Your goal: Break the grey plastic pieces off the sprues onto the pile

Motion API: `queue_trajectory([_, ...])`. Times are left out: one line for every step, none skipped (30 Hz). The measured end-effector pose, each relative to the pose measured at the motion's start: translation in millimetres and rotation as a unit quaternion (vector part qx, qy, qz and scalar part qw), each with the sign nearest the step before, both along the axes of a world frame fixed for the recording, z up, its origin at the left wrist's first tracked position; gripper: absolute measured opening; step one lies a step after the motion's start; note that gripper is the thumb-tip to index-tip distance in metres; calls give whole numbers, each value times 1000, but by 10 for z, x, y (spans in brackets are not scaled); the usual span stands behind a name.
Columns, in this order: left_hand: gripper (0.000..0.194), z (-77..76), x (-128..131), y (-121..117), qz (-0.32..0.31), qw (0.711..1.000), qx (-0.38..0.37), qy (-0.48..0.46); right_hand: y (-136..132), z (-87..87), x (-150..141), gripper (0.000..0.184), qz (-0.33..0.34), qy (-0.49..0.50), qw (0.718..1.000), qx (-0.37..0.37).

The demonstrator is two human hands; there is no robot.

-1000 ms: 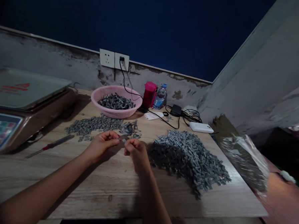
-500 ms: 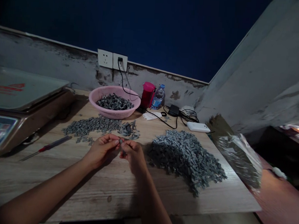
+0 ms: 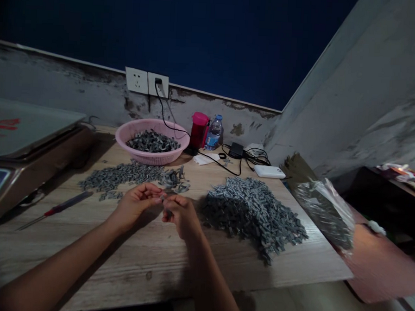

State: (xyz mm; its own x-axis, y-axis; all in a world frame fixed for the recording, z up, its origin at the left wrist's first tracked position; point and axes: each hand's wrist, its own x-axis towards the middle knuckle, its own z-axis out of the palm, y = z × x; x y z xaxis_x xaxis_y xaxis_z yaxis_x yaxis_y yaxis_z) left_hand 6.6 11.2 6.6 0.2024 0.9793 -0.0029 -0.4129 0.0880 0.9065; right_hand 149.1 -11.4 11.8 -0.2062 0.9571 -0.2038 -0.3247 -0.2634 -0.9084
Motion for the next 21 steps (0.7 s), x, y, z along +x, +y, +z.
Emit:
queue_trajectory([29,-1,-9,9,-3,1000,8,13,-2,4,7,14,2,-7,1000,2])
queue_trajectory([31,0,-17,16,-9,1000,13,22,-5,7,11,14,3,-14,1000,5])
queue_trajectory([32,2,-24,22,-18,999,16,27,-9,10,12,14,3,-21,1000,9])
queue_trajectory([34,6,-31,25,-27,999,20,31,-13,10,10,15,1,-29,999,13])
queue_trajectory([35,10,-38,26,-35,998,24,36,-16,9,4,16,-6,-36,999,16])
queue_trajectory([36,14,-46,27,-40,998,28,42,-18,6,-3,18,-17,-39,999,23])
queue_trajectory([38,18,-56,27,-45,997,32,48,-17,2,-12,20,-32,-38,998,34])
queue_trajectory([40,22,-66,28,-51,997,33,53,-15,-3,-19,22,-46,-36,997,53])
queue_trajectory([42,26,-78,30,-59,996,30,56,-11,-6,-24,23,-57,-36,994,82])
queue_trajectory([45,31,-90,32,-70,996,23,58,-7,-8,-25,25,-60,-40,991,116])
queue_trajectory([48,36,-102,35,-80,995,14,60,-3,-8,-22,26,-54,-50,986,149])
queue_trajectory([50,40,-111,37,-90,994,4,63,0,-6,-16,26,-40,-64,982,174])
queue_trajectory([52,44,-116,38,-101,992,-3,69,2,-4,-8,24,-26,-79,979,188])
queue_trajectory([52,46,-117,36,-111,991,-7,78,3,-3,2,22,-18,-87,978,189])
queue_trajectory([51,45,-113,31,-119,989,-5,87,5,-5,11,19,-17,-85,980,177])
queue_trajectory([48,40,-104,23,-120,988,5,98,6,-10,17,17,-23,-74,985,156])
queue_trajectory([45,31,-91,10,-109,987,24,112,9,-19,19,17,-35,-54,989,129])
queue_trajectory([42,18,-77,-5,-83,986,53,135,12,-32,17,18,-47,-28,993,100])
queue_trajectory([39,2,-63,-23,-44,980,91,169,14,-46,11,20,-53,-1,996,71])
queue_trajectory([34,-15,-51,-42,1,968,134,213,16,-60,2,21,-56,24,997,44])
queue_trajectory([28,-32,-43,-60,42,948,178,260,17,-73,-9,23,-56,45,997,22])
